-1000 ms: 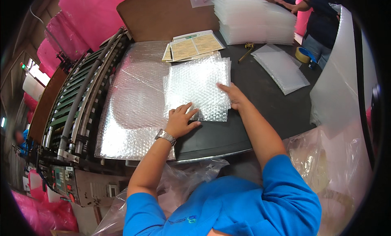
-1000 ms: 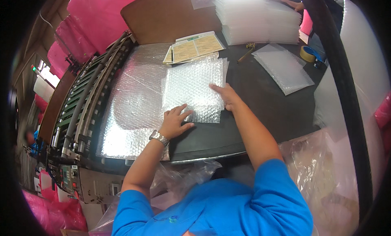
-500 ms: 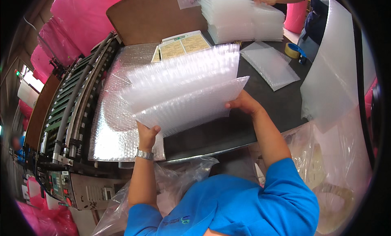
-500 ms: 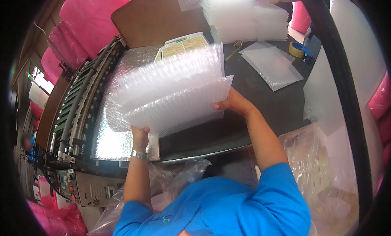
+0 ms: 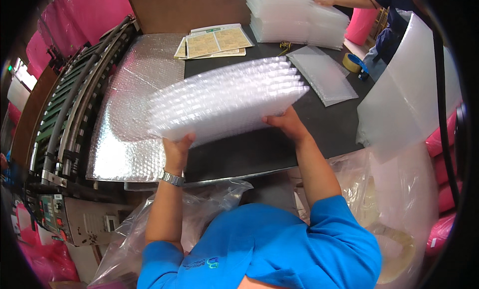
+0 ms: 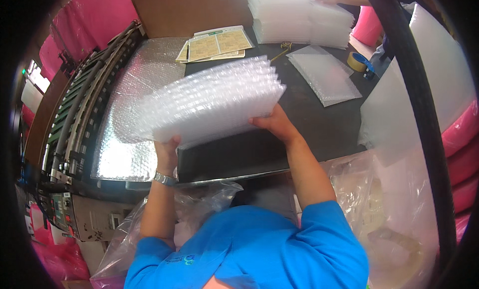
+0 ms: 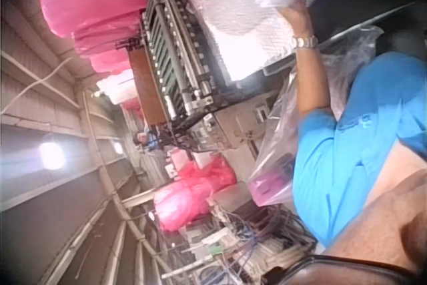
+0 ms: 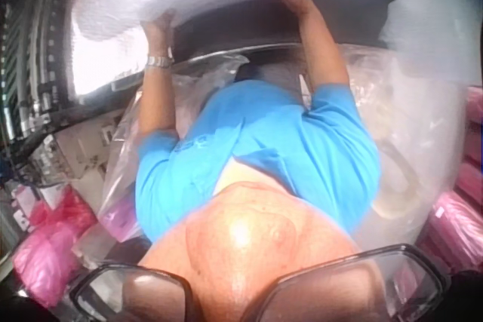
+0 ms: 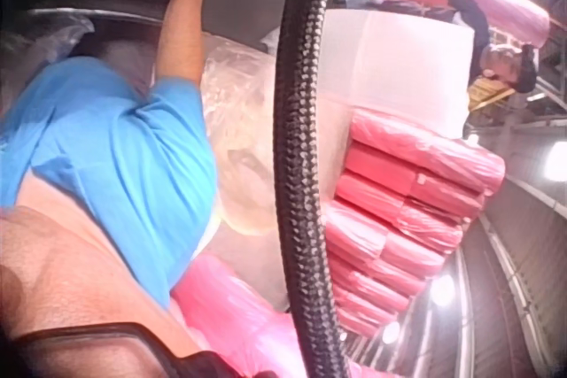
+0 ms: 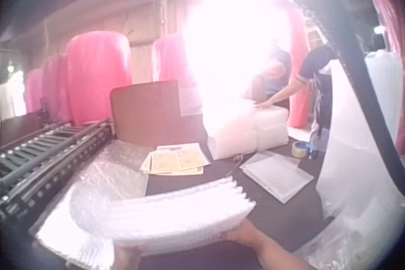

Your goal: The person stacks sheets of bubble wrap on a table. They repeatedly pick up bubble wrap sheets, align them, and place them into a growing stack. Other workers are visible in the background handling similar materials.

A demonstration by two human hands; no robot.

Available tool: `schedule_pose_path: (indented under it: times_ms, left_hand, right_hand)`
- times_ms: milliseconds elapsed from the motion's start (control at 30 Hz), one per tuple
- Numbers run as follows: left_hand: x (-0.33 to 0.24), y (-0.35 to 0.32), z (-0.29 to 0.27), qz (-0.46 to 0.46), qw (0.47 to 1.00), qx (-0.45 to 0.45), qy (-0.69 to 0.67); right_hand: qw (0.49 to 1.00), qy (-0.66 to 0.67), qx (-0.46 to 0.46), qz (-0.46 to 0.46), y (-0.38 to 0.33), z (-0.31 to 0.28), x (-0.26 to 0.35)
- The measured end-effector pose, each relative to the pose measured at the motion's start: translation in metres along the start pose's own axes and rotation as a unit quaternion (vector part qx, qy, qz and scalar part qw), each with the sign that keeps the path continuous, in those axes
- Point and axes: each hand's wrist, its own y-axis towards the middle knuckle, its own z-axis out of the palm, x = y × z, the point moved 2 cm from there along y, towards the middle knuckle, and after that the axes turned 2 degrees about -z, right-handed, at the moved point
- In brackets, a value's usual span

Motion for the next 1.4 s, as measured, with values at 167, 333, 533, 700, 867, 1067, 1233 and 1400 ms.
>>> schedule_pose_path:
  times_ms: [167, 333, 533, 700, 867, 1067, 1233, 1400]
  left_hand:
    - [0.002, -0.005, -0.011, -0.045, 0.998, 0.037, -0.024]
    - [0.003, -0.007, -0.004, -0.054, 0.998, 0.003, 0.032]
    - [-0.060, -0.008, -0.011, 0.263, 0.890, -0.107, 0.356]
    - [-0.081, -0.003, 0.013, 0.266, 0.893, 0.026, 0.363]
    - [-0.064, 0.004, -0.001, 0.065, 0.975, 0.086, 0.192]
    - [-0.059, 0.003, 0.001, 0.038, 0.998, 0.009, -0.053]
    - [-0.004, -0.007, -0.004, 0.030, 0.999, 0.008, 0.033]
    - [-0.001, -0.007, -0.006, 0.020, 0.998, 0.007, 0.054]
  right_hand:
    - [0.999, 0.012, 0.026, 0.027, 0.004, 0.001, 0.007]
    - [0.998, -0.011, -0.050, 0.026, 0.001, 0.013, 0.006]
    - [0.946, -0.310, -0.037, -0.086, 0.008, 0.024, 0.097]
    - [0.761, -0.588, 0.085, -0.261, 0.006, 0.069, 0.171]
    - [0.713, -0.624, 0.141, -0.286, 0.010, 0.087, 0.191]
    - [0.873, -0.331, -0.055, -0.355, 0.033, 0.044, 0.158]
    - [0.995, -0.083, 0.046, -0.037, 0.053, 0.013, 0.003]
    - [0.999, -0.011, 0.024, 0.025, 0.053, 0.035, -0.018]
